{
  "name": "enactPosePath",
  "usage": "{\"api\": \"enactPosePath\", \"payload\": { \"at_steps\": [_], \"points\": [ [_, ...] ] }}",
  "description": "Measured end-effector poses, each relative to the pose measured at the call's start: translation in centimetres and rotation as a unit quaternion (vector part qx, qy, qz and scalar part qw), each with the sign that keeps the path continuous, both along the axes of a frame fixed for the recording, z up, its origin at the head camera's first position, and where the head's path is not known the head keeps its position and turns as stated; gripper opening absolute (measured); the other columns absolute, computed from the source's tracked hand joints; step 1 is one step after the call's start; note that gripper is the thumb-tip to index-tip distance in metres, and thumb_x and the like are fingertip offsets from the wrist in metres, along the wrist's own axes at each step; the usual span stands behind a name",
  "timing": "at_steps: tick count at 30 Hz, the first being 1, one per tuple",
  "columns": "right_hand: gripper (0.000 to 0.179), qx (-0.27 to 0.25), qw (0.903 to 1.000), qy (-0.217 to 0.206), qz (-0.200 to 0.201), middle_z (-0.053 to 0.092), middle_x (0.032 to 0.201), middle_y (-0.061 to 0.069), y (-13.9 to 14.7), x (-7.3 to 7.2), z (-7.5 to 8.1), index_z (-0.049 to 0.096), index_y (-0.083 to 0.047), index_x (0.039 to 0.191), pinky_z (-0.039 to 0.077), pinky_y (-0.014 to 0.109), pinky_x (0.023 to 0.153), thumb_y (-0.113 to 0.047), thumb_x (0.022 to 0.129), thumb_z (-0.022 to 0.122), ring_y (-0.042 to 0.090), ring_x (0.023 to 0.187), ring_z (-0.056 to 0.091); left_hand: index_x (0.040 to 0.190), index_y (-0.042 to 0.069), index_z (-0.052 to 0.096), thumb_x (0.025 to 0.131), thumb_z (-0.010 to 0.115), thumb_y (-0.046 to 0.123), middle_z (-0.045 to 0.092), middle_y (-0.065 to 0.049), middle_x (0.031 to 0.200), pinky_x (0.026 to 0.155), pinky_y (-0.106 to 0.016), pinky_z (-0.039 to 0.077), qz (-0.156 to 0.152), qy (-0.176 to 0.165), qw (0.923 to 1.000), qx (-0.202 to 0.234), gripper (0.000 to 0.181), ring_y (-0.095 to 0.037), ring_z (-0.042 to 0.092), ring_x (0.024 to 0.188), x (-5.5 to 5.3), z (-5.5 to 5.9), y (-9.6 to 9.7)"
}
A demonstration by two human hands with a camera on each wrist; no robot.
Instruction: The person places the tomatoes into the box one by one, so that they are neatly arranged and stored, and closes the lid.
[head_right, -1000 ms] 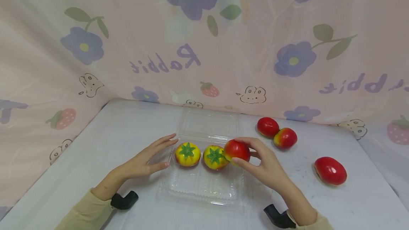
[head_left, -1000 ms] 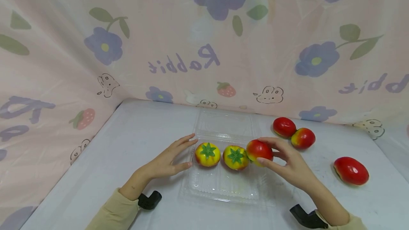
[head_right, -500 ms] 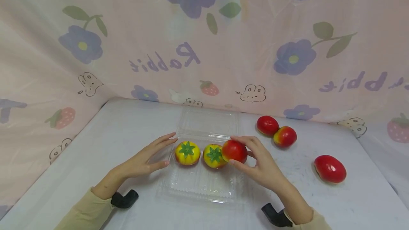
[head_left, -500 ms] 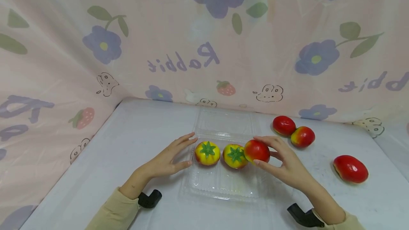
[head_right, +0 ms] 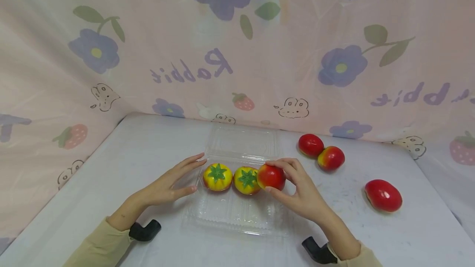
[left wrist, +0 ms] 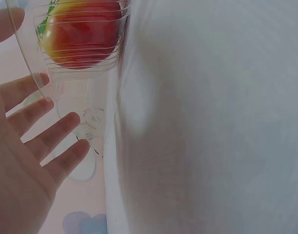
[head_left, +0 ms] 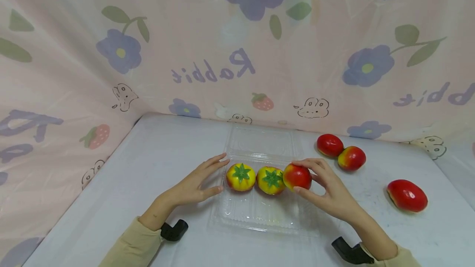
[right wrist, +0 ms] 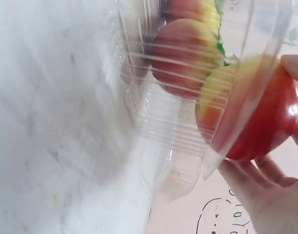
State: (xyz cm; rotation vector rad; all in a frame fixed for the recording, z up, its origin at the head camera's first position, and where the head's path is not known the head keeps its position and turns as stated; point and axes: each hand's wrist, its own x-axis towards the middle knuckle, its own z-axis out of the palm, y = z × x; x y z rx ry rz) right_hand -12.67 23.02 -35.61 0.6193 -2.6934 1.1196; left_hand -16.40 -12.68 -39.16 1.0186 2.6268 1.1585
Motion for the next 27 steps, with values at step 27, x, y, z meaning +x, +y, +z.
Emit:
{"api": "enactPosePath", "payload": {
  "at_steps": [27],
  "points": [
    [0.057, -0.001, 0.9996, 0.016, -0.024, 0.061, 0.126, 0.000, 0.12, 0.49, 0.71, 0.055, -0.019, 0.129, 0.045, 0.011, 0.088, -0.018, 0.078, 0.080, -0.011, 0.112, 0.046, 0.146, 0.009, 0.039, 0.088, 0.063, 0.023, 0.022, -0.009, 0.159, 0.109, -0.067, 0.023, 0.000, 0.008, 1.0000, 0.006, 0.065, -0.038, 0.023, 0.144, -0.03, -0.06, -0.08]
  ]
}}
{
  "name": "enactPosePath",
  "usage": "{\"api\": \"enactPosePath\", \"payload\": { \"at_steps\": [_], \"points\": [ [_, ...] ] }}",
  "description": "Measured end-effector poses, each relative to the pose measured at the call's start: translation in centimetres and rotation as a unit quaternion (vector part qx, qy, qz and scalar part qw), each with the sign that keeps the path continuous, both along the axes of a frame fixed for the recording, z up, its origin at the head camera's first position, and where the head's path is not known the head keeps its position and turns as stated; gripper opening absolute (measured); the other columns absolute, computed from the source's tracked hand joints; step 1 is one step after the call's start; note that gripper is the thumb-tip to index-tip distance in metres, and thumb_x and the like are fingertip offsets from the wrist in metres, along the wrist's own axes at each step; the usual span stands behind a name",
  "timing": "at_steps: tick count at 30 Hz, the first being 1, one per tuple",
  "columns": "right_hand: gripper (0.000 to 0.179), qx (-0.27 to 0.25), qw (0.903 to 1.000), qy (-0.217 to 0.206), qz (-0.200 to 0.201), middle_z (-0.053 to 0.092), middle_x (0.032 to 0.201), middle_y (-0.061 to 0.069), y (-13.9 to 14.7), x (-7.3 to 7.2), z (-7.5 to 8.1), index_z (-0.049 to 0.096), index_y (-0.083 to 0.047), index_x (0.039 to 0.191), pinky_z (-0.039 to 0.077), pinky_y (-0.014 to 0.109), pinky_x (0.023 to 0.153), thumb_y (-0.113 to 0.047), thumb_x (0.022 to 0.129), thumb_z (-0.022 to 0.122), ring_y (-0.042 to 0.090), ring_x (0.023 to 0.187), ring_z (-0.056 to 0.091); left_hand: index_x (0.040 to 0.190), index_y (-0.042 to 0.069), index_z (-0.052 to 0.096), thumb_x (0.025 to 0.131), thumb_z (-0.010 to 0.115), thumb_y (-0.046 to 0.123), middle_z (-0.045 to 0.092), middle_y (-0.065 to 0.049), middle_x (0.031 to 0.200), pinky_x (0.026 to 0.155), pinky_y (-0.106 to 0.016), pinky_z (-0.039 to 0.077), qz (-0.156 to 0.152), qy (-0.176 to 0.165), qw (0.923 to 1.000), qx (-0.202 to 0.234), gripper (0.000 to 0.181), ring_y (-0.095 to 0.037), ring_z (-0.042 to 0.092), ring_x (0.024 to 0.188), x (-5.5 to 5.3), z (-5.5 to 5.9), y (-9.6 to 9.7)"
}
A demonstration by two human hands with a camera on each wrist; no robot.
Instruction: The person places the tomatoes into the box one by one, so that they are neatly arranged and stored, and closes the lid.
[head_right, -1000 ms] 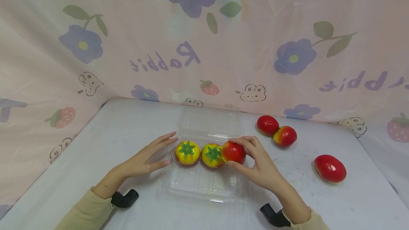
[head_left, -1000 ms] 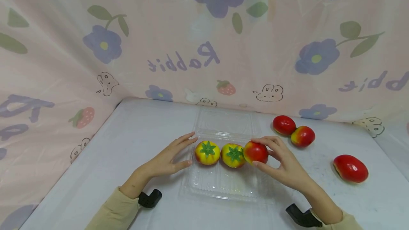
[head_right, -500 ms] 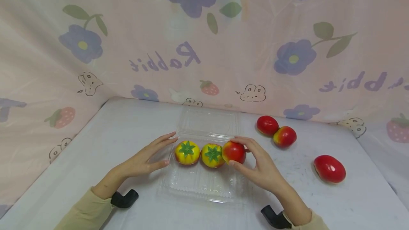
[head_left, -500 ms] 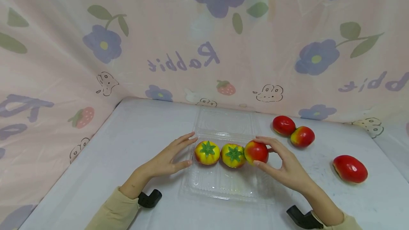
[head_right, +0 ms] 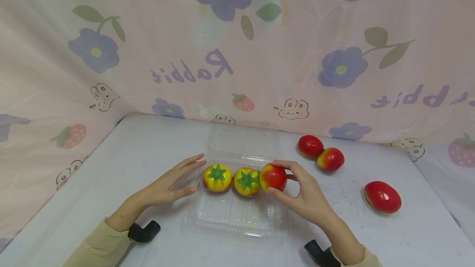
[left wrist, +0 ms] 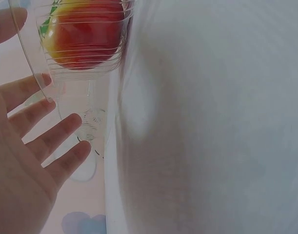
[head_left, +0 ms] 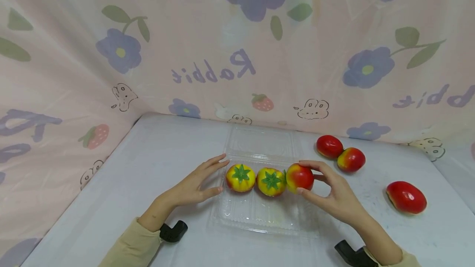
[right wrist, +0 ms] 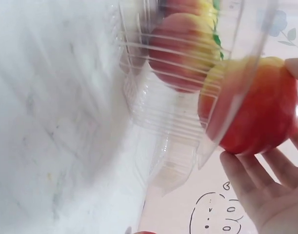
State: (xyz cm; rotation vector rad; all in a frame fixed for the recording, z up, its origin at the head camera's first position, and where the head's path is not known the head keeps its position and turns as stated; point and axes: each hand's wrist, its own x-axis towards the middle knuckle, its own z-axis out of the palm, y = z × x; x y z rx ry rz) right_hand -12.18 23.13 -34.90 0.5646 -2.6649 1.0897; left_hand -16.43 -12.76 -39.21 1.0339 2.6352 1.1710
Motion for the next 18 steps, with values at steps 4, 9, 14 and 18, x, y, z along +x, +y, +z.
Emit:
{"api": "enactPosePath", "payload": {
  "at_steps": [4, 9, 14, 18],
  "points": [
    [0.057, -0.005, 1.0000, -0.002, -0.007, 0.061, 0.126, 0.002, 0.08, 0.15, 0.17, 0.054, -0.017, 0.129, 0.045, 0.009, 0.087, -0.018, 0.078, 0.080, -0.012, 0.111, 0.045, 0.146, 0.009, 0.039, 0.088, 0.064, 0.022, 0.023, -0.010, 0.159, 0.109, -0.067, 0.023, -0.004, 0.001, 1.0000, 0.002, 0.064, -0.038, 0.023, 0.143, 0.02, 0.00, -0.02],
    [0.057, -0.013, 0.9999, -0.005, -0.006, 0.060, 0.127, 0.001, 0.19, 0.14, 0.16, 0.054, -0.018, 0.130, 0.044, 0.008, 0.087, -0.016, 0.079, 0.079, -0.013, 0.112, 0.045, 0.147, 0.009, 0.039, 0.089, 0.064, 0.022, 0.022, -0.010, 0.159, 0.109, -0.067, 0.023, -0.006, 0.000, 1.0000, 0.002, 0.064, -0.038, 0.023, 0.144, 0.03, 0.01, -0.04],
    [0.057, -0.014, 0.9999, -0.005, 0.006, 0.059, 0.126, -0.001, 0.26, 0.06, 0.05, 0.055, -0.020, 0.130, 0.047, 0.012, 0.086, -0.014, 0.079, 0.079, -0.010, 0.112, 0.047, 0.147, 0.008, 0.038, 0.089, 0.063, 0.022, 0.022, -0.010, 0.159, 0.110, -0.067, 0.022, -0.005, -0.004, 1.0000, 0.000, 0.065, -0.038, 0.022, 0.144, 0.05, 0.07, -0.02],
    [0.056, -0.016, 0.9998, -0.006, 0.009, 0.058, 0.126, -0.003, 0.26, 0.03, 0.04, 0.056, -0.022, 0.130, 0.048, 0.013, 0.085, -0.013, 0.079, 0.078, -0.009, 0.111, 0.047, 0.147, 0.008, 0.038, 0.089, 0.063, 0.022, 0.022, -0.010, 0.159, 0.110, -0.066, 0.022, -0.002, -0.005, 1.0000, -0.004, 0.065, -0.037, 0.022, 0.144, 0.04, 0.14, -0.01]
  ]
}}
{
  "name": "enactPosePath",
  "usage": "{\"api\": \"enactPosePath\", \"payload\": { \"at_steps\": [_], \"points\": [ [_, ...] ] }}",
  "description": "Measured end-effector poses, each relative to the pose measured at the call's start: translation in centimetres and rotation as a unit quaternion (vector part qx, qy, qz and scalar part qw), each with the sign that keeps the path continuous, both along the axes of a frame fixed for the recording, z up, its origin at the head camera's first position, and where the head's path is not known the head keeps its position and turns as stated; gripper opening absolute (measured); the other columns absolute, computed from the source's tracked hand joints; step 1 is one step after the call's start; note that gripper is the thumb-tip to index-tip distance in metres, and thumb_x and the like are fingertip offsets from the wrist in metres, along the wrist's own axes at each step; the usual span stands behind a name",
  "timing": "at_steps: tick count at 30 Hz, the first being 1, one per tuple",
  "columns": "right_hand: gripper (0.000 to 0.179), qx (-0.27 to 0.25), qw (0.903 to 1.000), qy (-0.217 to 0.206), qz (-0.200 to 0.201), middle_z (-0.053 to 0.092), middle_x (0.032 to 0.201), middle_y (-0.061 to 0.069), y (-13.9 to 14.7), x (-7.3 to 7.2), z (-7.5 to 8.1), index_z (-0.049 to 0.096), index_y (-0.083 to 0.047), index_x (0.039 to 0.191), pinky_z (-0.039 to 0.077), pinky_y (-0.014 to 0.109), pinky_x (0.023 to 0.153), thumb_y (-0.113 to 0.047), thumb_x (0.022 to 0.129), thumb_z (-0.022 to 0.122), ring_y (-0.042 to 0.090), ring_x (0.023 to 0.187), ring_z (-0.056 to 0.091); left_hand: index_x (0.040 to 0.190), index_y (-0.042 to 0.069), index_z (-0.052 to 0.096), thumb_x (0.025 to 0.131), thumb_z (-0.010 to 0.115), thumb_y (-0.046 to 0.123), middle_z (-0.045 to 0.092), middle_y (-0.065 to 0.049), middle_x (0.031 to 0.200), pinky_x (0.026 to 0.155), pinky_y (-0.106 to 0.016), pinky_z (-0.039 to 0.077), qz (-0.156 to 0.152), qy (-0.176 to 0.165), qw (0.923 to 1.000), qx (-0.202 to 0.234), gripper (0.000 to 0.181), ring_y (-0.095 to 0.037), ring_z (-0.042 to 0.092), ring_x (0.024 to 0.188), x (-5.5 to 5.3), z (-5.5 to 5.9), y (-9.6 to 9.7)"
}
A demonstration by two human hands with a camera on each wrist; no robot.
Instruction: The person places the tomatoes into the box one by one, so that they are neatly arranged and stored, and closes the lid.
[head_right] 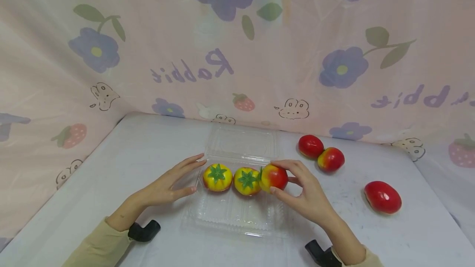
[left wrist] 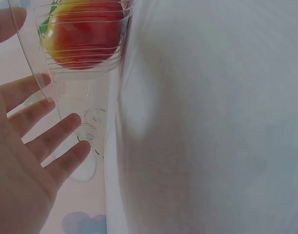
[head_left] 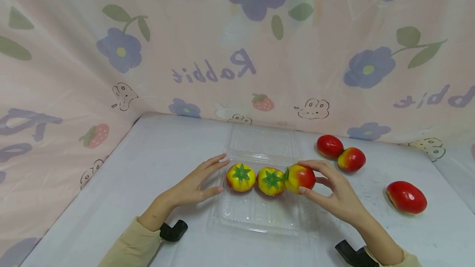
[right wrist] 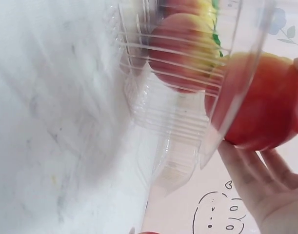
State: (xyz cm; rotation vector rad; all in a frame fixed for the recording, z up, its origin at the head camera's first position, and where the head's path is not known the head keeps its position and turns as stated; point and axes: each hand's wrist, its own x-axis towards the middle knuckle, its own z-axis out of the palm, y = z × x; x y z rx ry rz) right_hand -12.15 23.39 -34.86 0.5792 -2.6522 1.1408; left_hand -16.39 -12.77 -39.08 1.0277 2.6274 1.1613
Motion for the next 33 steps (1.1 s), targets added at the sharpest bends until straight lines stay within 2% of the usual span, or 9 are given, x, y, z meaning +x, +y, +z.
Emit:
{"api": "enactPosePath", "payload": {
  "at_steps": [7, 18, 23, 26, 33],
  "points": [
    [0.055, -0.001, 1.0000, -0.003, -0.005, 0.058, 0.126, -0.003, 0.01, -0.01, 0.03, 0.057, -0.022, 0.129, 0.047, 0.012, 0.085, -0.014, 0.079, 0.079, -0.010, 0.111, 0.047, 0.147, 0.007, 0.038, 0.089, 0.064, 0.022, 0.022, -0.010, 0.159, 0.110, -0.066, 0.022, 0.000, -0.001, 1.0000, 0.001, 0.065, -0.037, 0.022, 0.144, -0.01, 0.14, 0.02],
    [0.058, 0.001, 0.9998, -0.009, -0.019, 0.058, 0.128, 0.003, 0.22, -0.03, -0.14, 0.053, -0.014, 0.127, 0.046, 0.009, 0.085, -0.017, 0.076, 0.081, -0.014, 0.109, 0.046, 0.147, 0.009, 0.038, 0.089, 0.063, 0.023, 0.022, -0.010, 0.159, 0.111, -0.065, 0.022, 0.002, -0.001, 1.0000, 0.000, 0.065, -0.037, 0.022, 0.144, -0.02, 0.18, 0.11],
    [0.056, 0.006, 0.9999, -0.007, -0.006, 0.057, 0.130, 0.005, 0.21, 0.00, -0.12, 0.054, -0.017, 0.124, 0.046, 0.010, 0.085, -0.018, 0.075, 0.082, -0.013, 0.110, 0.047, 0.147, 0.010, 0.038, 0.089, 0.064, 0.022, 0.022, -0.009, 0.159, 0.111, -0.065, 0.022, 0.003, -0.004, 1.0000, -0.004, 0.065, -0.037, 0.022, 0.144, 0.02, 0.20, 0.13],
    [0.054, 0.019, 0.9998, -0.006, 0.008, 0.059, 0.129, 0.006, 0.14, -0.02, 0.05, 0.056, -0.018, 0.122, 0.046, 0.010, 0.086, -0.019, 0.075, 0.082, -0.008, 0.112, 0.049, 0.147, 0.010, 0.038, 0.089, 0.064, 0.023, 0.022, -0.009, 0.159, 0.111, -0.065, 0.022, 0.002, -0.003, 1.0000, -0.002, 0.065, -0.036, 0.022, 0.144, 0.00, 0.15, 0.12],
    [0.056, 0.063, 0.9975, 0.008, 0.030, 0.059, 0.127, 0.000, -0.02, -0.06, 0.16, 0.055, -0.021, 0.119, 0.049, 0.014, 0.087, -0.020, 0.072, 0.084, 0.013, 0.114, 0.055, 0.147, 0.010, 0.038, 0.089, 0.064, 0.021, 0.022, -0.010, 0.159, 0.111, -0.065, 0.021, -0.001, 0.001, 1.0000, 0.007, 0.065, -0.036, 0.022, 0.144, -0.05, -0.03, 0.03]
  ]
}}
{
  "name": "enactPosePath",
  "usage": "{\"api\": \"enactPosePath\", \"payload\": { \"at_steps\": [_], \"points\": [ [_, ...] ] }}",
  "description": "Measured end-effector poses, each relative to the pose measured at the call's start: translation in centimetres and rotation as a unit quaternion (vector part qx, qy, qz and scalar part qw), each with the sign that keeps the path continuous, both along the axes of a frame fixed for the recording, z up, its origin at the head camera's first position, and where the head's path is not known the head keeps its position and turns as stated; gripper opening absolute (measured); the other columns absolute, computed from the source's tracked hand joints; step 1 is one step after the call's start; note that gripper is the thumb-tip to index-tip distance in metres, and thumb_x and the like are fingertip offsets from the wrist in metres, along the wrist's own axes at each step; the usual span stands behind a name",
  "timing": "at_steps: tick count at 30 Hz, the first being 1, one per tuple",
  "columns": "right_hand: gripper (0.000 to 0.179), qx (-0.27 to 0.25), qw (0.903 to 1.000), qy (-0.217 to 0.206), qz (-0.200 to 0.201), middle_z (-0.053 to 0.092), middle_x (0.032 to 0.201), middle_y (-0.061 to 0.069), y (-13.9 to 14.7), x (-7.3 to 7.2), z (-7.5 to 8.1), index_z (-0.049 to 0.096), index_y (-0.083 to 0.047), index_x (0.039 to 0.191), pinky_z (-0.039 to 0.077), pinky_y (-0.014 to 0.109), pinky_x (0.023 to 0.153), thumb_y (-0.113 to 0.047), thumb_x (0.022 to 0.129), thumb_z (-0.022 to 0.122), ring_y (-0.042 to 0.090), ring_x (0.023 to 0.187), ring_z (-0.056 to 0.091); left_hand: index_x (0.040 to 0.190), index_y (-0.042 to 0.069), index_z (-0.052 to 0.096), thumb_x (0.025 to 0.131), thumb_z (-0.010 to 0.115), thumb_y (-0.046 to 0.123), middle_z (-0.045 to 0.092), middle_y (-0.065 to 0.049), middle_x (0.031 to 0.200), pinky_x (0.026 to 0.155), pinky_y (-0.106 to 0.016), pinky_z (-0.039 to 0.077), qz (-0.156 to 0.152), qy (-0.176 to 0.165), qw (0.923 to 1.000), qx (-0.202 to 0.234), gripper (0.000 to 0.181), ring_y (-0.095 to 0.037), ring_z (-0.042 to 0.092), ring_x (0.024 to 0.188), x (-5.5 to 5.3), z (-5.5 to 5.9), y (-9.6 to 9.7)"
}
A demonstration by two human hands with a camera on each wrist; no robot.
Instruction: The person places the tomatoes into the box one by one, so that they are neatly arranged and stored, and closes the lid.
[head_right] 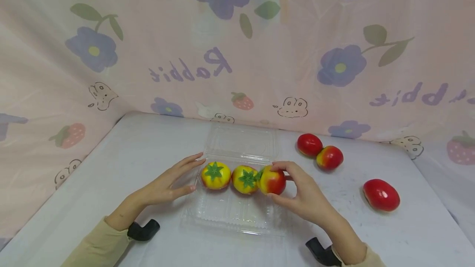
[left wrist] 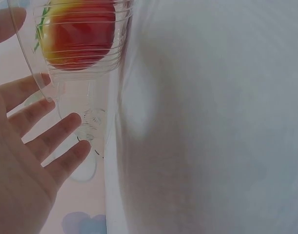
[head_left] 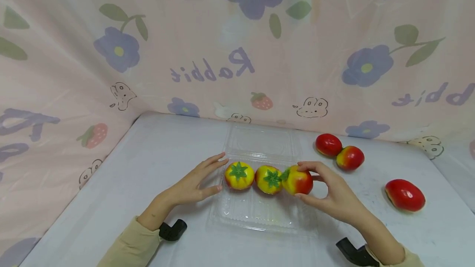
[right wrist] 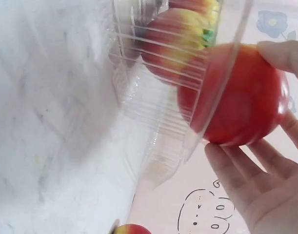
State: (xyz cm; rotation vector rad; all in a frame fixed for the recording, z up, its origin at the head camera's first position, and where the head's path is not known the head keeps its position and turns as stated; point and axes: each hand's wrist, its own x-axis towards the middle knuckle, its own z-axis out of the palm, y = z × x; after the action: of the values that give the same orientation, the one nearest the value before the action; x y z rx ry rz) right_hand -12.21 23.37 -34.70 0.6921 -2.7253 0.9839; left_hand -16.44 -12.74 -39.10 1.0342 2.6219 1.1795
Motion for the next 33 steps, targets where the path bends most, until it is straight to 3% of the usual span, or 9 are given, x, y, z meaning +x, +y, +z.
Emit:
{"api": "enactPosePath", "payload": {
  "at_steps": [5, 9, 16, 33],
  "points": [
    [0.057, 0.046, 0.9985, 0.012, 0.027, 0.057, 0.127, -0.006, -0.6, -0.1, -0.8, 0.054, -0.025, 0.117, 0.054, 0.029, 0.091, -0.016, 0.070, 0.086, 0.015, 0.116, 0.056, 0.147, 0.011, 0.039, 0.088, 0.064, 0.023, 0.023, -0.010, 0.159, 0.111, -0.066, 0.022, 0.000, 0.001, 1.0000, 0.002, 0.065, -0.037, 0.022, 0.144, 0.0, -0.1, 0.0],
    [0.055, 0.071, 0.9970, 0.008, 0.031, 0.058, 0.124, -0.002, -1.1, -0.1, -1.6, 0.054, -0.020, 0.117, 0.052, 0.041, 0.093, -0.015, 0.071, 0.085, 0.020, 0.115, 0.057, 0.147, 0.010, 0.039, 0.089, 0.062, 0.024, 0.023, -0.013, 0.158, 0.110, -0.067, 0.022, -0.012, 0.002, 0.9999, 0.010, 0.064, -0.038, 0.023, 0.143, 0.0, -0.2, 0.1],
    [0.057, 0.068, 0.9976, 0.006, 0.011, 0.059, 0.124, 0.003, -1.0, -0.3, -2.0, 0.053, -0.015, 0.118, 0.051, 0.044, 0.093, -0.012, 0.071, 0.084, 0.025, 0.115, 0.057, 0.147, 0.010, 0.039, 0.089, 0.063, 0.025, 0.022, -0.011, 0.159, 0.109, -0.067, 0.022, -0.013, -0.002, 0.9999, 0.010, 0.065, -0.038, 0.023, 0.143, 0.1, -0.3, 0.2],
    [0.066, 0.060, 0.9965, 0.059, 0.004, 0.058, 0.128, 0.007, -0.5, -0.7, -2.8, 0.054, -0.012, 0.126, 0.044, 0.053, 0.097, -0.013, 0.068, 0.086, 0.026, 0.121, 0.051, 0.146, 0.007, 0.039, 0.088, 0.064, 0.021, 0.023, -0.012, 0.159, 0.109, -0.068, 0.022, -0.002, 0.002, 1.0000, -0.001, 0.064, -0.038, 0.023, 0.143, -0.1, 0.0, 0.1]
  ]
}}
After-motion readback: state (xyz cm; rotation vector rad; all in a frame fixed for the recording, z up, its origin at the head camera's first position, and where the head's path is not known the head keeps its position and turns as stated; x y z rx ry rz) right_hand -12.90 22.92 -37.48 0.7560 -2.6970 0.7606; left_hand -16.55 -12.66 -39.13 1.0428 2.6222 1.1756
